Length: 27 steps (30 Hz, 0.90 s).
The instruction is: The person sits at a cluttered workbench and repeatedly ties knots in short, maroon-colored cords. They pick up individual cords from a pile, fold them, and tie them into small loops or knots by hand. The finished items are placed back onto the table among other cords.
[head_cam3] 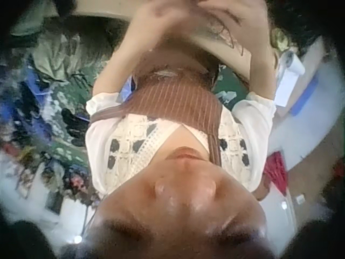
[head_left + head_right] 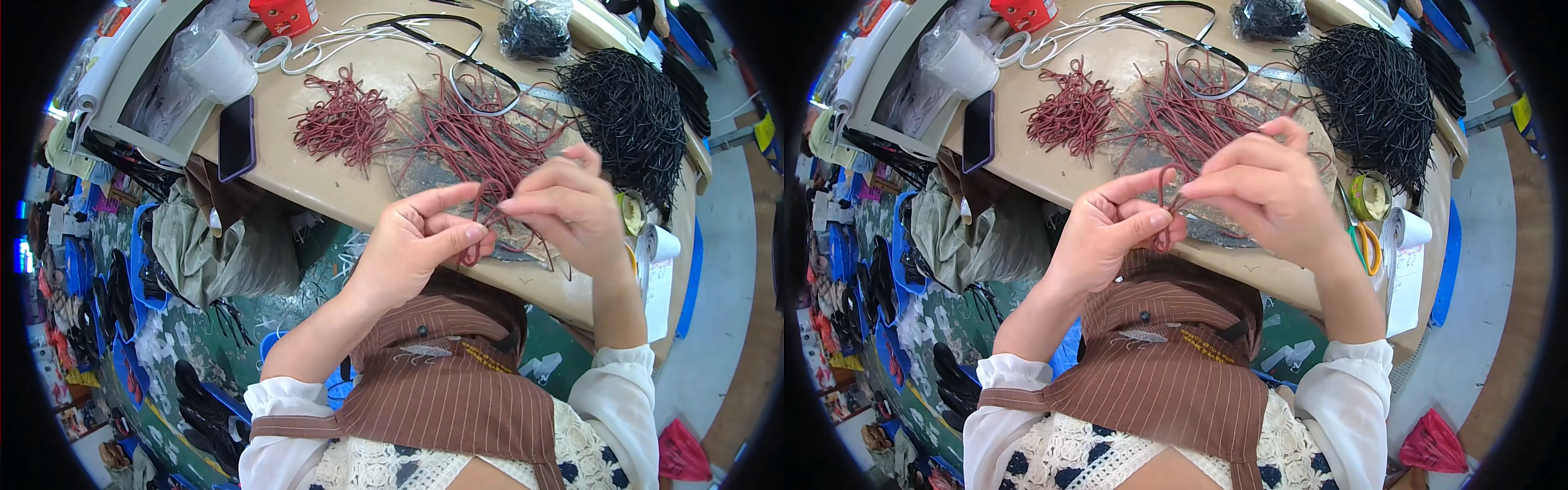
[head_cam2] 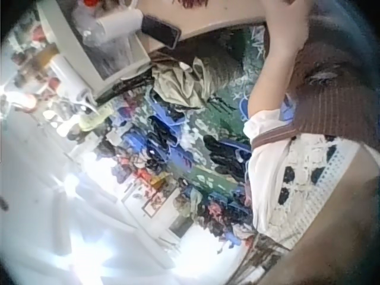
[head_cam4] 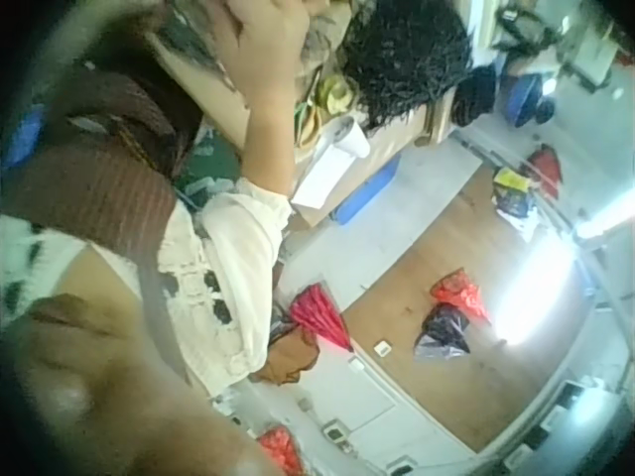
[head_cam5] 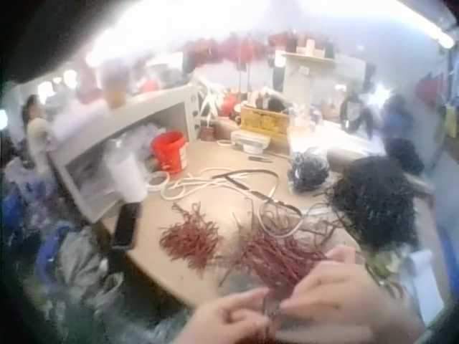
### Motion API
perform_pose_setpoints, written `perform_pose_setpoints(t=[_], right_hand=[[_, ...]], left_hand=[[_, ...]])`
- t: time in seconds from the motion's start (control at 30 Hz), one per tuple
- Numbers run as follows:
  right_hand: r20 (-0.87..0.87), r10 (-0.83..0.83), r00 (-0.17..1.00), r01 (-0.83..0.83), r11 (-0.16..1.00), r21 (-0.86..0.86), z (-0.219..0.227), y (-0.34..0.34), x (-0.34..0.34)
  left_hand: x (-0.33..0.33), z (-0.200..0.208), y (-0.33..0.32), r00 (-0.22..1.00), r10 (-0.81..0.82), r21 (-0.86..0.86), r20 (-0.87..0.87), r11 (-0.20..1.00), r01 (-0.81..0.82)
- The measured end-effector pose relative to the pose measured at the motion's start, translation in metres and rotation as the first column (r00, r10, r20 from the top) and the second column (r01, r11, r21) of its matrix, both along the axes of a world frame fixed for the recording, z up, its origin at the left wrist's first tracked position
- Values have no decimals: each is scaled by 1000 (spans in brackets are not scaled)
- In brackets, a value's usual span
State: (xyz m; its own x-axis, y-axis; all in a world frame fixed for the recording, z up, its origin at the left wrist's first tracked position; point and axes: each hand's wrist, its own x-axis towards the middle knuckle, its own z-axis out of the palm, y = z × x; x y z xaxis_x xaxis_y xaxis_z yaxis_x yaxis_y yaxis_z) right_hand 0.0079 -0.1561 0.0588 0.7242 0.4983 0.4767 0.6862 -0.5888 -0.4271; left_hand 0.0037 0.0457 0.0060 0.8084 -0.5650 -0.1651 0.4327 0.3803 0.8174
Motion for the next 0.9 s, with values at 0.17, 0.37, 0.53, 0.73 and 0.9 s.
perform_pose_setpoints(t=[0.17, 0.37, 0.53, 0.73, 0.9], right_hand=[[7, 109, 994, -109, 994, 31, 16, -6, 5], [-611, 230, 757, -26, 946, 324, -22, 9, -5], [-735, 375, 565, 229, 785, 576, -25, 9, -36], [-771, 409, 489, 287, 759, 585, -17, 13, -33], [-749, 243, 617, 264, 832, 488, -35, 24, -28]], left_hand=[[-11, 10, 1, 979, -175, 130, 106, 978, 161], [-19, 12, 1, 946, 40, -65, 323, 998, -20], [-18, -2, 4, 934, 129, 177, 333, 965, -196], [-18, -5, -4, 936, 82, 304, 342, 933, -193], [-16, -9, -4, 963, 175, 265, 206, 937, -227]])
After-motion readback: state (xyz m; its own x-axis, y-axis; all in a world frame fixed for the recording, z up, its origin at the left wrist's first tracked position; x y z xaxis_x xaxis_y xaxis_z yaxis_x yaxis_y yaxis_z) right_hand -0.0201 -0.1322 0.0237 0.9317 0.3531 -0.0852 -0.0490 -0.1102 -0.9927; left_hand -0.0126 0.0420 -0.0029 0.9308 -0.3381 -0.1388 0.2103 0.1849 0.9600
